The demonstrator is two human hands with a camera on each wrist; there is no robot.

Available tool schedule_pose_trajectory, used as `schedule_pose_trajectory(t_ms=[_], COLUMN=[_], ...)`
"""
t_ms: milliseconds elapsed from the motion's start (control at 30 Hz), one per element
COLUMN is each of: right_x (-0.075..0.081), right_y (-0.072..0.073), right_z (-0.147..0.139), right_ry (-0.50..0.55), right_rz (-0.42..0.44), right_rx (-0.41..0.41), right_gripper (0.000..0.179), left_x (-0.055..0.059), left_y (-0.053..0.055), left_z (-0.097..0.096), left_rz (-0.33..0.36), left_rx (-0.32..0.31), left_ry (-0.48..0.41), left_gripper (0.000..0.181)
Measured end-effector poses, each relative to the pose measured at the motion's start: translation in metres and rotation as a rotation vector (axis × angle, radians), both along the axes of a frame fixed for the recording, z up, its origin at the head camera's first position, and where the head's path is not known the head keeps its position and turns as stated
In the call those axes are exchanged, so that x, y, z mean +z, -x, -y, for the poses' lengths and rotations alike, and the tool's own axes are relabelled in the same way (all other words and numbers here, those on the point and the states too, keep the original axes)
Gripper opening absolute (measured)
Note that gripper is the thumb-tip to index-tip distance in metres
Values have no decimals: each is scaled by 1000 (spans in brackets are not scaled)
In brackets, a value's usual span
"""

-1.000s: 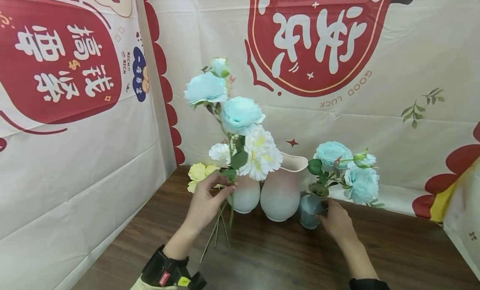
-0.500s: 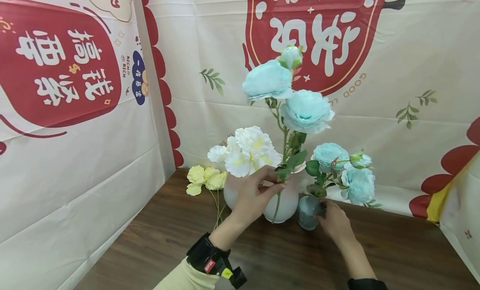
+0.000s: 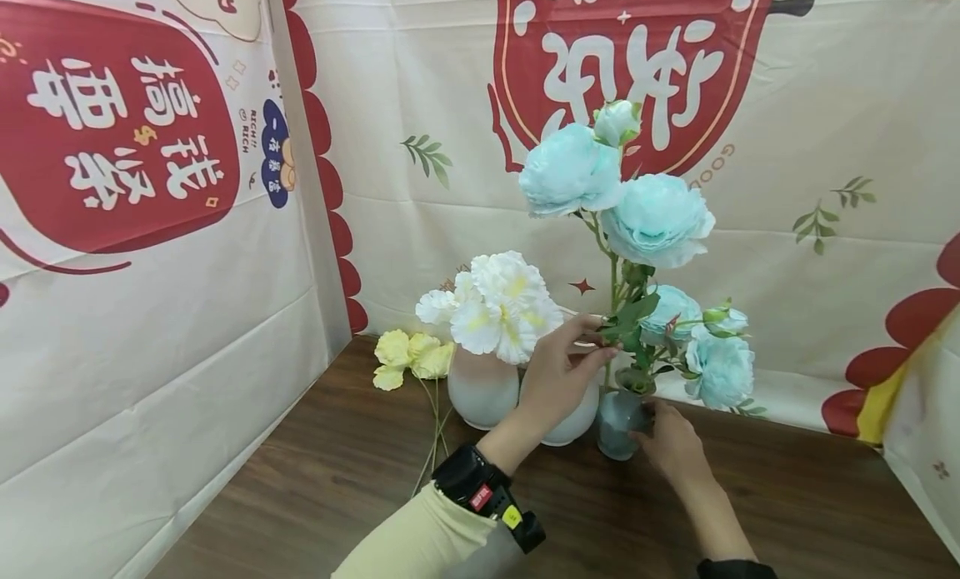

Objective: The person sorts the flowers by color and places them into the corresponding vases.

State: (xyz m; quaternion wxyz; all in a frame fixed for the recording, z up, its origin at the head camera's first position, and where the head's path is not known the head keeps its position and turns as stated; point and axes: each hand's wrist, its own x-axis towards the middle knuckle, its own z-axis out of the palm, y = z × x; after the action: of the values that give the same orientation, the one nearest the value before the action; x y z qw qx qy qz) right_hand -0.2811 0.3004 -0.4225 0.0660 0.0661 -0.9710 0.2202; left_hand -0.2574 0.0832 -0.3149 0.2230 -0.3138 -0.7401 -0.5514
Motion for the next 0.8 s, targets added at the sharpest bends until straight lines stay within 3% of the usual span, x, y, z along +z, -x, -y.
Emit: schedule_pose_trajectory(t_ms=[233,533,800], right_x=[-2,1,2], right_y=[-3,-5,-5], right_z=[-1,1,3], right_ry=[-4,18,38], right_rz=[4,35,44], right_rx=[2,11,-10], right_gripper=[53,58,58], left_x=[-4,-13,-17], left_y=[12,22,29], left_z=[-24,-40,-47], left_rz=[-95,-166,-177], left_rx=[43,76,118], left_ry=[-17,-31,-10], left_gripper=[18,17,14])
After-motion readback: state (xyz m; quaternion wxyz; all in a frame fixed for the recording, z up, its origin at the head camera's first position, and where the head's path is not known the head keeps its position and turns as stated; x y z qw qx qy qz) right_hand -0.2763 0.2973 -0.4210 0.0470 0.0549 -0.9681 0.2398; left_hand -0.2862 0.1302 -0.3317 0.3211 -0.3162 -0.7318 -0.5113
